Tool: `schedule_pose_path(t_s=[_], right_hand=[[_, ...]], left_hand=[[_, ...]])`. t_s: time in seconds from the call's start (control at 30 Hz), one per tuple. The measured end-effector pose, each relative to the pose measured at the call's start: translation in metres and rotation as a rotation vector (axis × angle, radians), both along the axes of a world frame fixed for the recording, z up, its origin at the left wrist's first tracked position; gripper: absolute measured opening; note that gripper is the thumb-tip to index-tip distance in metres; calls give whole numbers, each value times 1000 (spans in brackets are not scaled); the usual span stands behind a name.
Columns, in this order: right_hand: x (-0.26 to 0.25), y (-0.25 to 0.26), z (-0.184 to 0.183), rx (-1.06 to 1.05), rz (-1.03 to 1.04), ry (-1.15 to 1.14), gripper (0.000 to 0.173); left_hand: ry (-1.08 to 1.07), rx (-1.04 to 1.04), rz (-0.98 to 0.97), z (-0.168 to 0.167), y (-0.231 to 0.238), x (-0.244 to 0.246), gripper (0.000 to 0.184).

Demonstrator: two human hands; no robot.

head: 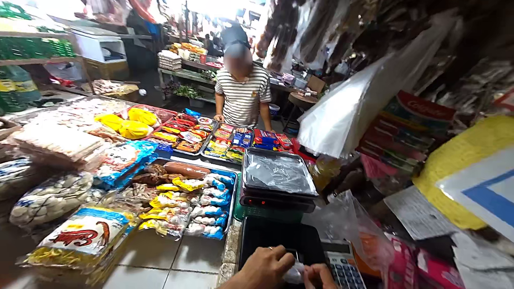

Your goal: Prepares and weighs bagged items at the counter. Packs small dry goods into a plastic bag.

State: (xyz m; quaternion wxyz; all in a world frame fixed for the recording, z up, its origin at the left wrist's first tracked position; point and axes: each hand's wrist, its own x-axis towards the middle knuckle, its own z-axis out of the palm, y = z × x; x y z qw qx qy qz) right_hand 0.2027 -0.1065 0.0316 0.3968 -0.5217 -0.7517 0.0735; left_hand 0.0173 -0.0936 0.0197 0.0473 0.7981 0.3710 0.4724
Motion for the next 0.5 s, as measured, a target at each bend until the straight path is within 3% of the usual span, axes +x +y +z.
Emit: schedule_pose_path(t_s=[0.17,0.5], right_hand=[[3,3,6,10,-59,-215,11],[-9,26,50,-150,202,-481,20]], left_hand=[[55,94,68,6,8,3,9],[56,88,42,-13,20,-8,9]])
